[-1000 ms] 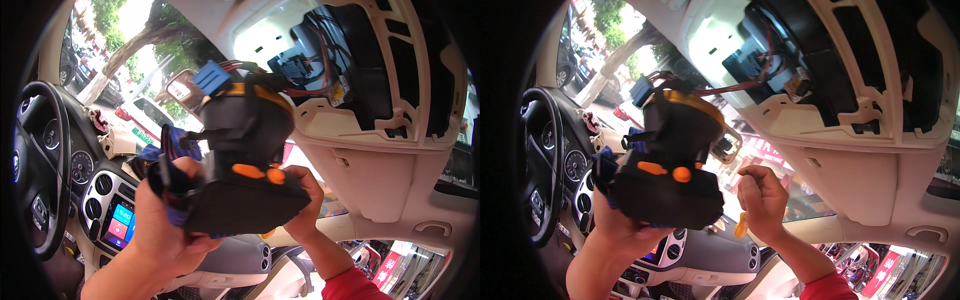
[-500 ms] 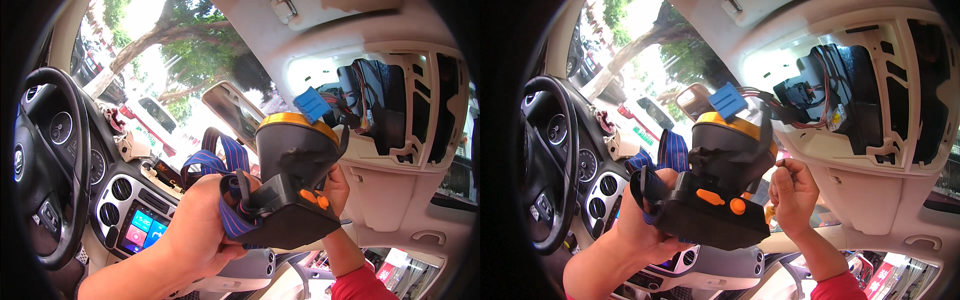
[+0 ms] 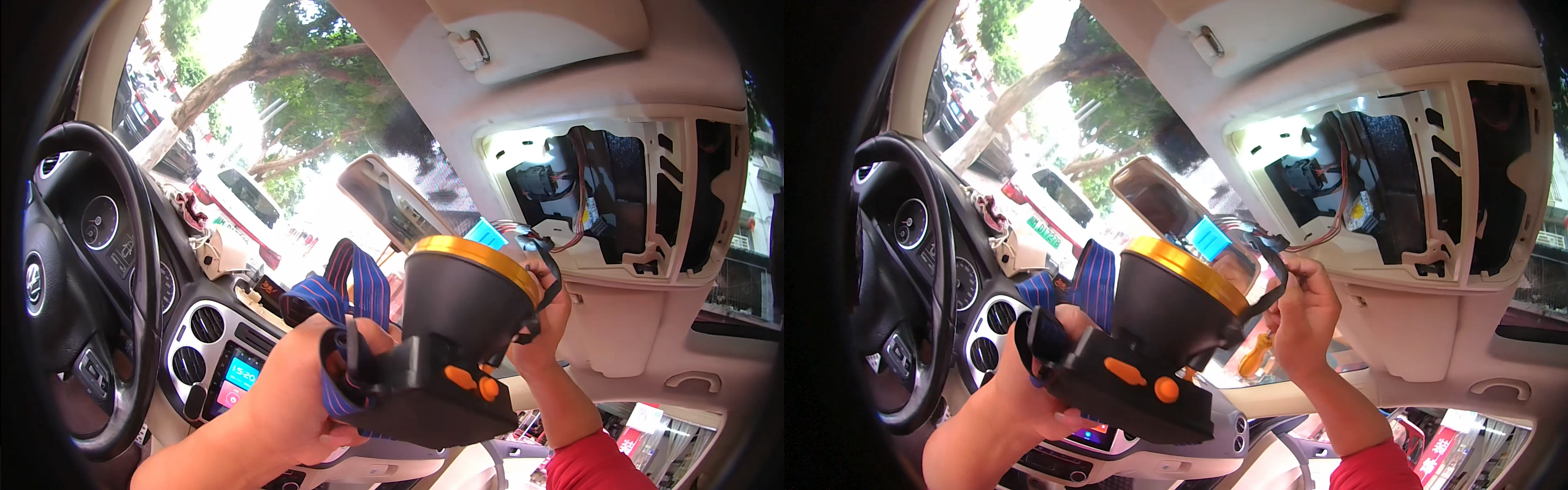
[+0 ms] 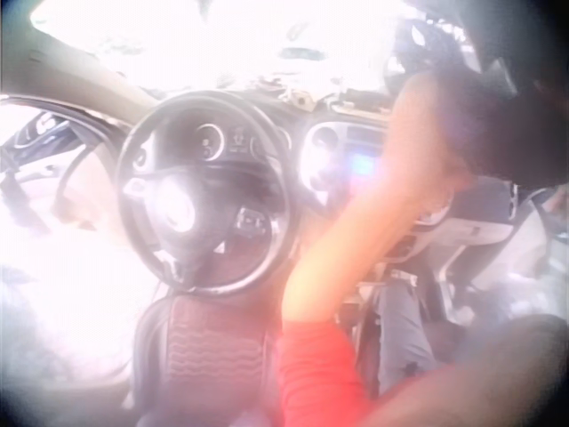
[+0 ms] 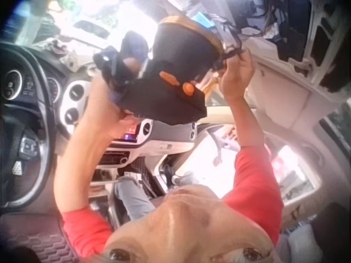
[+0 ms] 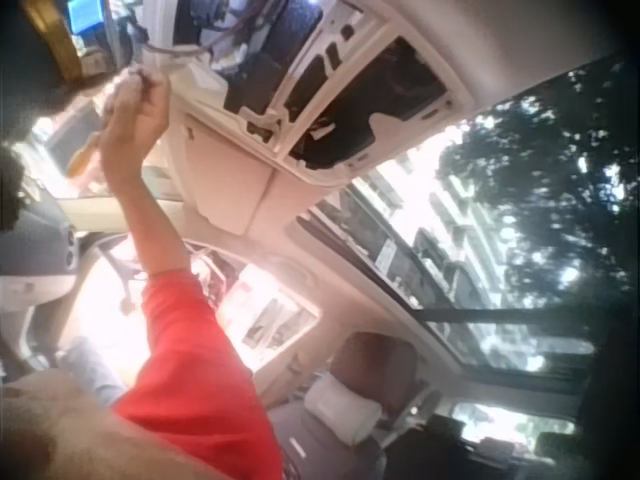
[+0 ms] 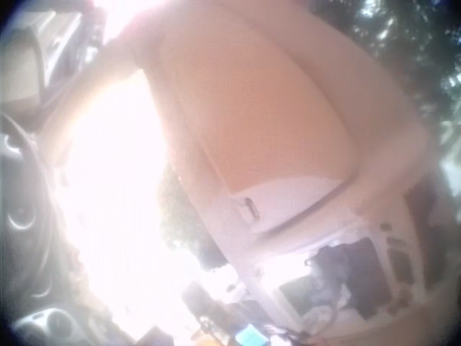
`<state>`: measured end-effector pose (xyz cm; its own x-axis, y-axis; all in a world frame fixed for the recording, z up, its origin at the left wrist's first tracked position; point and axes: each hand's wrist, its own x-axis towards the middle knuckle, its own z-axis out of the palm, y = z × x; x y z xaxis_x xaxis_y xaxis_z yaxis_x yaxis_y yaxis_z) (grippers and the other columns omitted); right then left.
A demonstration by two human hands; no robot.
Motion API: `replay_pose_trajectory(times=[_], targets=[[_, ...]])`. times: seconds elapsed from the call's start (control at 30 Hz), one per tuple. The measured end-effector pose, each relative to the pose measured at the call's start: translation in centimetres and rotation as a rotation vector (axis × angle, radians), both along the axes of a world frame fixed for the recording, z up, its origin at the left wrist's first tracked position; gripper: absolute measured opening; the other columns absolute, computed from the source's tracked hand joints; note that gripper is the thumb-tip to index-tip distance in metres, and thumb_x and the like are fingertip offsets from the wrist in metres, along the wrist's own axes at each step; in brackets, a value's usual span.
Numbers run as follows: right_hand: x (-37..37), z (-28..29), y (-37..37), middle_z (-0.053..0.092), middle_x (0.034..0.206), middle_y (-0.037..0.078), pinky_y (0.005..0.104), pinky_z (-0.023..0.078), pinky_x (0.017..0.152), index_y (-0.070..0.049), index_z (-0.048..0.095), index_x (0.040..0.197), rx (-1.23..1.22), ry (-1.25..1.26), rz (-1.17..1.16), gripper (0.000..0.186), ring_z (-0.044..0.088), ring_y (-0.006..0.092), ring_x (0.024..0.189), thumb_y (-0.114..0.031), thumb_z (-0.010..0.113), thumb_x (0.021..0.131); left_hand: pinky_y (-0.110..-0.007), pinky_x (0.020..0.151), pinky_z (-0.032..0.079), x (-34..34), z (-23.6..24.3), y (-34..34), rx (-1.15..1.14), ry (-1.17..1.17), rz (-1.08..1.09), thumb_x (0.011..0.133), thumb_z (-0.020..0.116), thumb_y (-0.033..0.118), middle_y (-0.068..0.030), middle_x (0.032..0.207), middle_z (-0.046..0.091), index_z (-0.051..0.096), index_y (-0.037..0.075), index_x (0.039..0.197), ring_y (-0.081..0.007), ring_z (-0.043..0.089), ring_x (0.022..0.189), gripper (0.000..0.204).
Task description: The person searches through a pile of hardware parts on the floor, selects a screw, and then enters a car. Inside the car, they use a screwdriver to remove screws from the ceiling console and detach the overhead panel.
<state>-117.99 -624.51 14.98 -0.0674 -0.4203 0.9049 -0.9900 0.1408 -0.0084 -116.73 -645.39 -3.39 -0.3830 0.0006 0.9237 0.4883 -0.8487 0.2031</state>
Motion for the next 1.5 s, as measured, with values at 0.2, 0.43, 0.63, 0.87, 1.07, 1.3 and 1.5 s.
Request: replay_pose_trajectory(times=[0.2, 0.43, 0.63, 0.87, 1.07, 1.3, 1.5], targets=[[0.5, 0.4, 0.9, 0.052, 0.075, -0.002, 0.0189, 0.03, 0.045, -0.002, 0.054, 0.104, 0.036, 0.049, -0.04, 0.009, 0.039, 0.0006, 0.052, -0.009, 0.055, 0.1, -0.034, 0.072, 0.051, 0.4, -0.1, -0.2, 0.009, 0.155, 0.192, 0.074, 0.065, 0.018, -0.0122, 0.097, 0.065, 0.061, 0.002, 0.095, -0.0256, 0.064, 0.083, 0.027], [1.4, 0.7, 0.7, 0.051, 0.073, -0.002, 0.0192, 0.03, 0.045, -0.001, 0.055, 0.108, -0.048, 0.021, -0.151, 0.019, 0.038, 0.001, 0.053, -0.019, 0.06, 0.101, -0.043, 0.082, 0.051, 1.8, 0.7, -0.4, 0.034, -0.095, -0.132, 0.082, 0.057, 0.028, -0.0159, 0.111, 0.062, 0.057, 0.002, 0.111, -0.031, 0.062, 0.097, 0.038], [1.9, 1.0, 0.2, 0.051, 0.074, -0.002, 0.0192, 0.031, 0.046, -0.001, 0.056, 0.111, 0.059, -0.07, 0.027, 0.017, 0.04, 0.0018, 0.054, -0.014, 0.061, 0.101, -0.05, 0.09, 0.052, 5.2, 1.9, -0.1, 0.107, -0.34, -0.09, 0.09, 0.051, 0.037, -0.0192, 0.123, 0.059, 0.053, 0.003, 0.124, -0.0355, 0.061, 0.109, 0.049], [2.8, 0.1, 0.8, 0.052, 0.07, -0.004, 0.0188, 0.029, 0.047, -0.001, 0.058, 0.106, -0.004, -0.137, 0.014, 0.016, 0.039, 0.0006, 0.053, -0.014, 0.064, 0.099, -0.053, 0.093, 0.055, 6.7, 1.4, 1.1, 0.158, -0.347, -0.636, 0.093, 0.044, 0.054, -0.0228, 0.133, 0.056, 0.046, 0.001, 0.14, -0.0383, 0.062, 0.116, 0.071], [3.4, 0.1, 3.1, 0.051, 0.067, -0.004, 0.0193, 0.029, 0.046, -0.001, 0.057, 0.101, -0.021, -0.128, -0.03, 0.016, 0.039, 0.0009, 0.052, -0.015, 0.066, 0.098, -0.054, 0.097, 0.051, 8.2, -0.2, 3.4, -0.013, -0.396, -0.104, 0.088, 0.044, 0.068, -0.0226, 0.141, 0.05, 0.04, 0.001, 0.145, -0.038, 0.057, 0.123, 0.088], [2.4, 0.2, 6.8, 0.051, 0.066, -0.003, 0.0197, 0.031, 0.047, -0.002, 0.056, 0.097, 0.007, -0.142, -0.037, 0.017, 0.04, 0.0016, 0.052, -0.016, 0.066, 0.098, -0.03, 0.082, 0.057, 9.1, -0.3, 4.9, -0.135, -0.232, 0.624, 0.084, 0.065, 0.002, -0.0098, 0.112, 0.067, 0.05, 0.0, 0.134, -0.0179, 0.066, 0.094, 0.052], [2.0, 0.4, 9.2, 0.052, 0.067, -0.003, 0.0194, 0.032, 0.048, -0.001, 0.055, 0.097, 0.016, -0.149, -0.052, 0.019, 0.041, 0.0015, 0.054, -0.017, 0.066, 0.098, -0.028, 0.064, 0.056, 8.2, 0.0, 6.2, -0.169, 0.043, 1.301, 0.09, 0.066, 0.026, -0.0082, 0.097, 0.067, 0.056, 0.003, 0.124, -0.0174, 0.065, 0.075, 0.043]])
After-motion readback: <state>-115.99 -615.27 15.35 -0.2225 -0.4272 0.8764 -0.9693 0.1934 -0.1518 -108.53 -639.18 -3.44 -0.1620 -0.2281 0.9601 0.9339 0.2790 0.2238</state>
